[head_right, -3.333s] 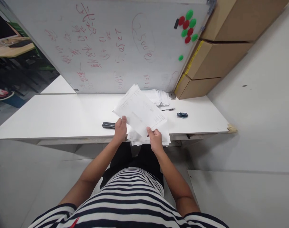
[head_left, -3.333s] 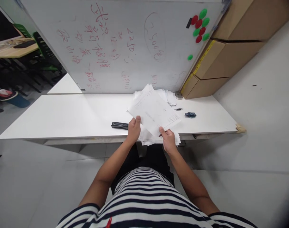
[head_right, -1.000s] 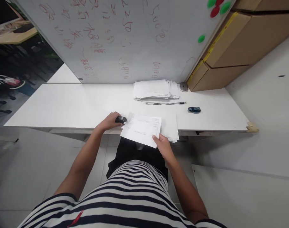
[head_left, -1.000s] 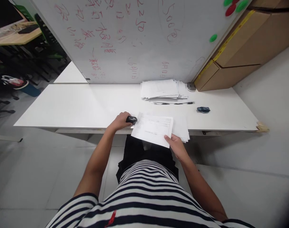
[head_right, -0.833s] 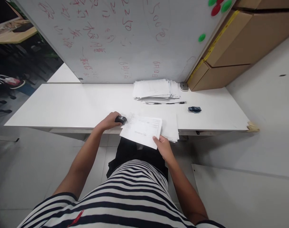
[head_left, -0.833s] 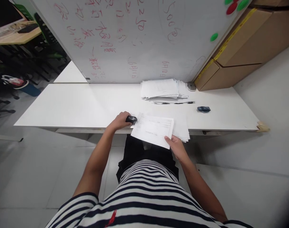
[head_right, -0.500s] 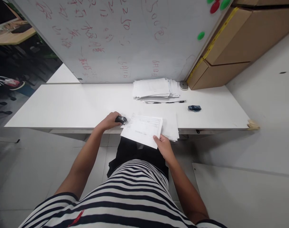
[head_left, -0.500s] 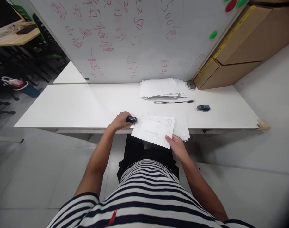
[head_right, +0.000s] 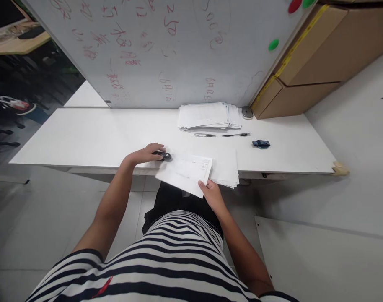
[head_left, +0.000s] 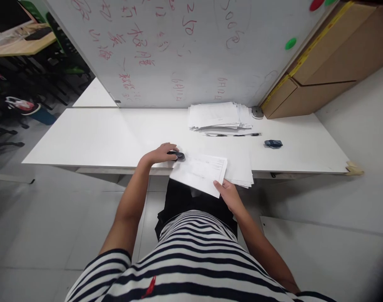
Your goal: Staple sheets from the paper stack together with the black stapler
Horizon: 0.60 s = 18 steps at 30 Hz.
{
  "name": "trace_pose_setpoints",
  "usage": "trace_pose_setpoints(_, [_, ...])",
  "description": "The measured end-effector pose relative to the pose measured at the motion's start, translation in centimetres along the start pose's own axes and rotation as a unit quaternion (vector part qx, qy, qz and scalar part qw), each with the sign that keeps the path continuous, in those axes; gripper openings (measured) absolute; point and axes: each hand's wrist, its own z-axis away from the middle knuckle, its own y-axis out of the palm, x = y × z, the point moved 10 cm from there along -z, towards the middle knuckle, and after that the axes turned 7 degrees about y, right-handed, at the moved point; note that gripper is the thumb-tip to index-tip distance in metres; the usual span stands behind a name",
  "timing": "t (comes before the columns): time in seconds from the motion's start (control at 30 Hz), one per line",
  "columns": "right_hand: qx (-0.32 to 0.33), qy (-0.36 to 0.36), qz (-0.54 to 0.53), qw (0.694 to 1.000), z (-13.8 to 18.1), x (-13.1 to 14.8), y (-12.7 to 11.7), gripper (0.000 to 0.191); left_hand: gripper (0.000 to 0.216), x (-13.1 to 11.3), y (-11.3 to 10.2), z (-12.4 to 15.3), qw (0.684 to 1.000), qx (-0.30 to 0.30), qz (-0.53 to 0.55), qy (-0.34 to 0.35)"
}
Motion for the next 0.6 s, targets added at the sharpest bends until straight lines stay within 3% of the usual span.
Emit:
trace_pose_setpoints(0.13, [-0.006, -0.001, 0.002, 1.000, 0.3, 0.7, 0.1, 0.047, 0.044, -0.8, -1.0, -1.1, 0.999, -0.021, 0.019, -0.026])
trace_pose_setpoints(0.23, [-0.010, -0.005, 0.012, 1.000, 0.5, 1.3, 0.2, 0.048, 0.047, -2.4, -1.1, -2.8, 0.996, -0.092, -0.003, -0.015])
trace_pose_setpoints(0.33, [-0.026, -0.020, 0.061, 0.998, 1.0, 2.3, 0.3, 0.048, 0.054, -3.1, 0.0, -4.6, 0.986, -0.151, -0.066, -0.023])
trace_pose_setpoints(0.47, [-0.063, -0.052, 0.178, 0.981, 2.1, 4.0, 0.3, 0.040, 0.060, -2.4, 2.4, -6.4, 0.977, -0.157, -0.135, -0.044])
trace_pose_setpoints(0.6, [-0.074, -0.068, 0.219, 0.971, 2.2, 4.6, 0.2, 0.036, 0.054, -2.5, 3.4, -7.0, 0.967, -0.173, -0.187, -0.017])
